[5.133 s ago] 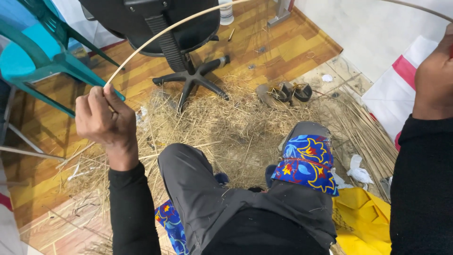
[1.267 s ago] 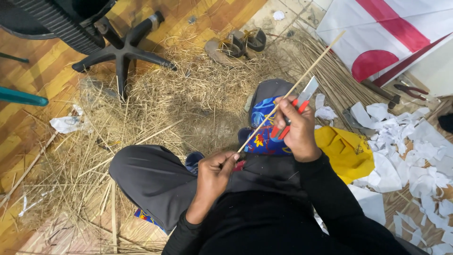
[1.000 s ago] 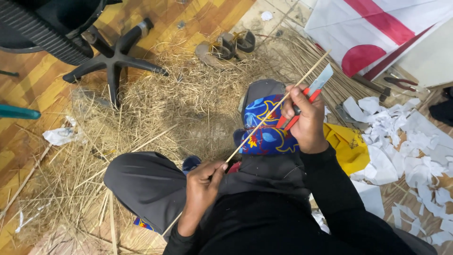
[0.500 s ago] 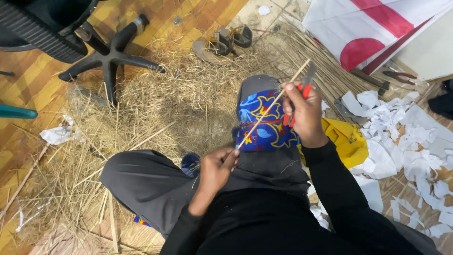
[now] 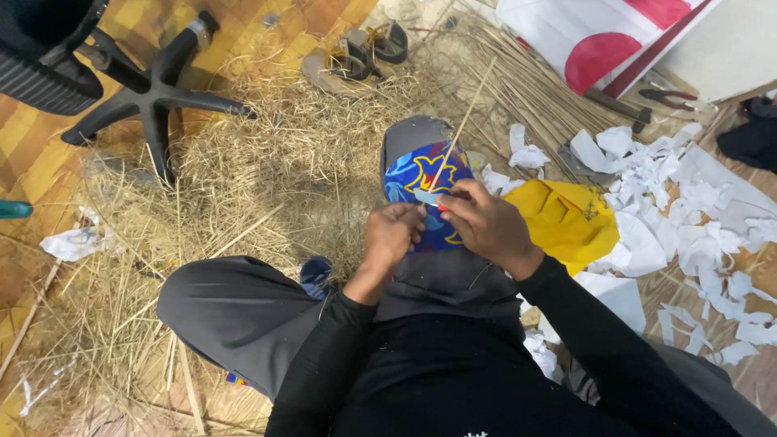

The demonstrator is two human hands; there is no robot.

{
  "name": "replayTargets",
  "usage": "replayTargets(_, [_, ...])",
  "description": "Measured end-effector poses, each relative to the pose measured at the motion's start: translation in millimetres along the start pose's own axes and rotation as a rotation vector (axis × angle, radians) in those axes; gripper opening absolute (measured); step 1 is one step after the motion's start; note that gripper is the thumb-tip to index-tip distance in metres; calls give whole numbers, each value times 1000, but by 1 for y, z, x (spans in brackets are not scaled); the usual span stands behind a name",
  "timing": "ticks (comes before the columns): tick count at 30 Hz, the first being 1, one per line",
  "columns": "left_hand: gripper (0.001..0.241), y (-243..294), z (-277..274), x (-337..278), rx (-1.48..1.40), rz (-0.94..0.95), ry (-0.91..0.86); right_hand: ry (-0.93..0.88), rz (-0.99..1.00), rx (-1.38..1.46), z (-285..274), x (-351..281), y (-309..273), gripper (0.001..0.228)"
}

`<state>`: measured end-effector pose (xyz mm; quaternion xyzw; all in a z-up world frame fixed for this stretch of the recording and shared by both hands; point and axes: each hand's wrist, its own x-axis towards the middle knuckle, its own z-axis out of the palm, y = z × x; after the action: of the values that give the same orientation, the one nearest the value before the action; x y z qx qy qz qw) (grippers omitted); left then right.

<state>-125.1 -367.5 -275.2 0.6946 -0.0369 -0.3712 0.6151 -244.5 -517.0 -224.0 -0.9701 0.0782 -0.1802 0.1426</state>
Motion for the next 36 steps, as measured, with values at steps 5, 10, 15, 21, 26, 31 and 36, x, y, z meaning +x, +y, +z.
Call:
replayTargets(5, [17,-15,-6,-5,2,0,9,71,12,-58,0,9,18,21])
replayTargets(10, [18,-32,-10,-2,-32,-13,35,-7,-131,41,-1,12,1,18])
replayTargets(15, [17,-27,-12,-13,-19,-29,48,120,-111,-12,6,20,22,17])
replayTargets(21, [17,-24,-13,-25,-77,-57,70,185,-224,-109,1,21,31,15])
replayTargets(26, [17,-21,-13,-29,-79,-46,83,126,-204,-13,-1,19,17,14])
replayTargets(31, [16,-15,-20,-47,-77,-84,73,184,-144,-56,12,15,46,16])
replayTargets(36, [14,-34,-21,-42,-163,-56,78,47,-215,108,5,10,17,17])
